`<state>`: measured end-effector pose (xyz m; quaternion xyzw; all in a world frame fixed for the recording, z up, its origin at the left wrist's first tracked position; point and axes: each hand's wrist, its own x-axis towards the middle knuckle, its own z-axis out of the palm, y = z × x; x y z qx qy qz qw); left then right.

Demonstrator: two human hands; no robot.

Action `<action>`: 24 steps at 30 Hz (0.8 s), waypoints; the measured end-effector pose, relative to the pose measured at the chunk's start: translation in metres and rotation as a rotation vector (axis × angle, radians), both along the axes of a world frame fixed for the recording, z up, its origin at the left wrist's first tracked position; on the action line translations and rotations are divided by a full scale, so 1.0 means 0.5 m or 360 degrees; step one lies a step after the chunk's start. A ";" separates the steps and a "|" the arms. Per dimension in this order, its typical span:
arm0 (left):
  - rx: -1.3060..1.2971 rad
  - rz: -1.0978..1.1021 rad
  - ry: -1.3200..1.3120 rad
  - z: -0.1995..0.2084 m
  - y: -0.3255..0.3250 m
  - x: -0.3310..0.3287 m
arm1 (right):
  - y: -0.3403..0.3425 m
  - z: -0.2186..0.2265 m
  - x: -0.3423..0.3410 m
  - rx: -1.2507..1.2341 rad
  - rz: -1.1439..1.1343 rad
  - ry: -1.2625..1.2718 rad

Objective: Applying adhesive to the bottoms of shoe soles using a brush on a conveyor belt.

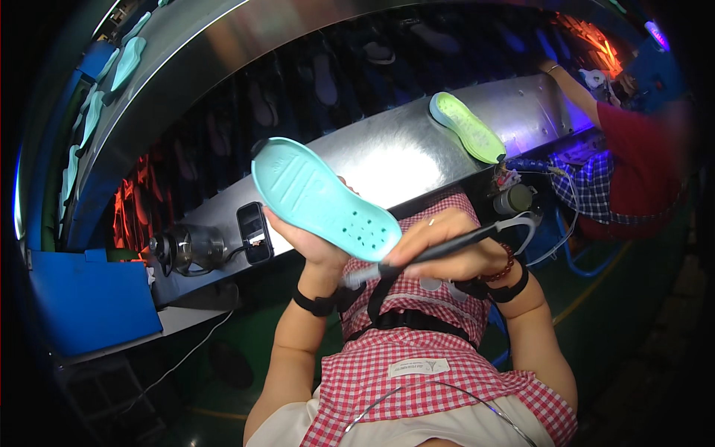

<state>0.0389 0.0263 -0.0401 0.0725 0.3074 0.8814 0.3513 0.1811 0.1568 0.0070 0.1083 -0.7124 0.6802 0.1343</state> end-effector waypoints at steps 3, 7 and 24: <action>-0.0029 0.0183 0.0063 0.013 0.002 -0.004 | 0.023 -0.010 -0.018 0.0088 -0.0376 -0.0078; 0.0141 0.0180 0.0035 0.034 -0.006 -0.011 | 0.011 -0.013 0.008 0.0119 0.0032 0.0069; 0.0238 -0.0171 -0.0114 0.075 -0.010 0.054 | -0.029 -0.055 0.001 -0.1518 -0.0131 -0.0340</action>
